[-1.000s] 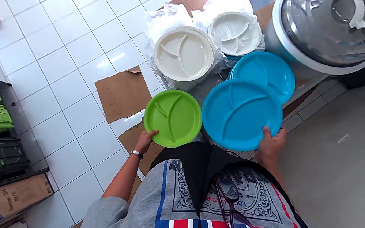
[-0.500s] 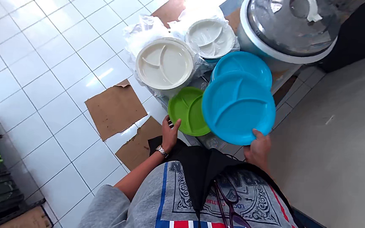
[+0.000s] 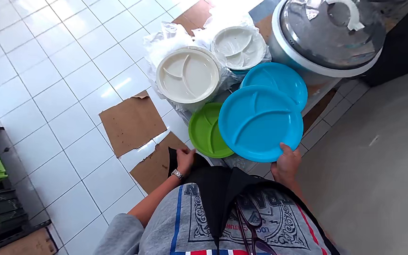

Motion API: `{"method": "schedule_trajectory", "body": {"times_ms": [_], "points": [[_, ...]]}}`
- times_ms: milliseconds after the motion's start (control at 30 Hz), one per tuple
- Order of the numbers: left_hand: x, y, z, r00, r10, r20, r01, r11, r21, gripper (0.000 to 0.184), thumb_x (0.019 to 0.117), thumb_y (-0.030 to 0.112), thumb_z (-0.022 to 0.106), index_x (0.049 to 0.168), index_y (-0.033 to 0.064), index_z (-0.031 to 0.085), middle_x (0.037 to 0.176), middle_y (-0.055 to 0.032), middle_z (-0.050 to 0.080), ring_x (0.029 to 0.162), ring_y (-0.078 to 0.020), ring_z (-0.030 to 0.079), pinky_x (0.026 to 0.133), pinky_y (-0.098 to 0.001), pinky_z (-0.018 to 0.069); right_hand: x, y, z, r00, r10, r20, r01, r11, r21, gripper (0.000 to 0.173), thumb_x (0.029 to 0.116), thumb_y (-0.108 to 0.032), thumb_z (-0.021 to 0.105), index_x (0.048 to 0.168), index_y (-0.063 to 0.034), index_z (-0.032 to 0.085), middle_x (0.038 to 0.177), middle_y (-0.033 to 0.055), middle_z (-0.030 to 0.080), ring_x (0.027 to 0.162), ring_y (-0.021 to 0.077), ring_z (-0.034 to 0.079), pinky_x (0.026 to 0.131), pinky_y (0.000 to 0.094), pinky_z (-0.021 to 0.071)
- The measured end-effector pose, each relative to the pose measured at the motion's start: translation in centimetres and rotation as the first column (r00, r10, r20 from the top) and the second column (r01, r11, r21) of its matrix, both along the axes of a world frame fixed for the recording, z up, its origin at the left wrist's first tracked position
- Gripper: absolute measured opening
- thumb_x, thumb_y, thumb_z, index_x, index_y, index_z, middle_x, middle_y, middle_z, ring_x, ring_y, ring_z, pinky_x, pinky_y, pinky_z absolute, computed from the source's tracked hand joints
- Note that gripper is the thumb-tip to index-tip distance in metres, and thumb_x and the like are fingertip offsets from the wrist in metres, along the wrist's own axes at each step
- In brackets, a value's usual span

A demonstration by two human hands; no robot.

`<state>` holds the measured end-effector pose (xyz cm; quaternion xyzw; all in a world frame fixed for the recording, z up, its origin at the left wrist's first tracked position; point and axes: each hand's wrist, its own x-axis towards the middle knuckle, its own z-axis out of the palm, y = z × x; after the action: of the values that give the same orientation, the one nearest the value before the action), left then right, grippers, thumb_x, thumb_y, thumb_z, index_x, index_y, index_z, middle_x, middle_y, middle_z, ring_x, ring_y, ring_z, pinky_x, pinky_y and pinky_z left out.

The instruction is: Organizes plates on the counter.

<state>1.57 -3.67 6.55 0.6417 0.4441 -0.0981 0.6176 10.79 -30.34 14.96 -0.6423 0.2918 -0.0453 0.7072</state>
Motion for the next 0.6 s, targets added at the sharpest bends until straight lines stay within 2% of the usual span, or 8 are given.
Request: {"method": "schedule_trajectory", "body": {"times_ms": [67,133,200,267,333,400,467,600], "points": [[0.3,0.0,1.7,0.971,0.070,0.229,-0.089,0.993,0.074,0.051,0.1031,0.017,0.059,0.137,-0.0147,0.038,0.117,-0.0258,0.057,0.097,-0.0242,0.062,0.086,-0.0374,0.0531,-0.1,0.6,0.3,1.000,0.014,-0.007,-0.014,1.000,0.016,0.042,0.1051,-0.001,0.044,0.147,0.0027,0.036,0.121,0.0178,0.057,0.101,0.0180,0.067,0.085,0.0337,0.0595],[1.2,0.0,4.0,0.894,0.025,0.448,0.032,0.992,-0.119,0.053,0.1074,0.029,0.043,0.143,-0.0090,0.034,0.122,-0.0181,0.059,0.102,-0.0187,0.065,0.089,-0.0358,0.0554,-0.6,1.8,0.7,0.998,0.065,-0.025,-0.064,0.997,0.036,0.042,0.1047,-0.001,0.044,0.146,0.0024,0.037,0.118,0.0161,0.058,0.097,0.0157,0.068,0.082,0.0322,0.0603],[2.3,-0.3,6.1,0.833,0.068,0.550,0.193,0.894,-0.403,0.069,0.1035,0.056,0.043,0.150,0.0057,0.034,0.129,-0.0068,0.063,0.111,-0.0152,0.066,0.094,-0.0357,0.0565,-1.1,3.1,0.9,0.981,0.191,-0.023,-0.190,0.981,0.048,0.046,0.1042,-0.001,0.044,0.148,0.0038,0.034,0.117,0.0163,0.059,0.095,0.0143,0.069,0.080,0.0310,0.0611],[3.6,-1.0,8.3,0.847,0.299,0.439,0.039,0.789,-0.613,0.039,0.1083,0.040,0.044,0.132,0.0108,0.054,0.109,-0.0062,0.073,0.099,-0.0158,0.072,0.086,-0.0350,0.0611,-0.8,3.6,0.7,0.916,0.400,0.013,-0.400,0.916,-0.016,0.044,0.1059,-0.008,0.044,0.146,0.0073,0.034,0.115,0.0163,0.062,0.095,0.0125,0.070,0.082,0.0291,0.0614],[4.3,-0.6,8.6,0.845,0.417,0.334,-0.135,0.771,-0.622,0.022,0.1083,0.016,0.041,0.117,0.0080,0.060,0.094,-0.0083,0.074,0.084,-0.0171,0.074,0.074,-0.0343,0.0625,1.2,2.4,-0.1,0.803,0.596,-0.007,-0.577,0.774,-0.260,0.048,0.1091,-0.026,0.042,0.144,0.0072,0.043,0.116,0.0164,0.065,0.099,0.0133,0.069,0.087,0.0316,0.0590],[3.6,0.6,8.0,0.830,0.447,0.333,-0.199,0.796,-0.572,0.021,0.1042,0.006,0.039,0.115,0.0051,0.056,0.090,-0.0091,0.073,0.080,-0.0172,0.073,0.070,-0.0349,0.0624,4.2,0.4,-1.4,0.849,0.522,-0.082,-0.483,0.703,-0.521,0.055,0.1073,-0.039,0.047,0.143,0.0028,0.050,0.117,0.0222,0.067,0.099,0.0290,0.069,0.085,0.0475,0.0575],[3.1,1.2,7.9,0.814,0.451,0.366,-0.220,0.822,-0.525,0.020,0.1026,0.005,0.039,0.115,0.0044,0.055,0.089,-0.0076,0.073,0.078,-0.0154,0.074,0.067,-0.0340,0.0631,8.0,-2.0,-2.5,0.958,0.258,-0.124,-0.275,0.708,-0.650,0.069,0.1007,-0.047,0.061,0.142,0.0070,0.047,0.126,0.0308,0.061,0.111,0.0436,0.064,0.095,0.0591,0.0517],[2.4,1.5,8.5,0.787,0.487,0.378,-0.275,0.826,-0.492,0.021,0.1041,0.009,0.038,0.114,0.0053,0.057,0.086,-0.0048,0.074,0.075,-0.0120,0.074,0.063,-0.0304,0.0629,13.4,-4.5,-3.8,0.943,0.048,-0.331,-0.258,0.733,-0.630,0.086,0.0885,-0.047,0.079,0.146,0.0070,0.043,0.132,0.0304,0.061,0.123,0.0436,0.061,0.104,0.0589,0.0479]]}}
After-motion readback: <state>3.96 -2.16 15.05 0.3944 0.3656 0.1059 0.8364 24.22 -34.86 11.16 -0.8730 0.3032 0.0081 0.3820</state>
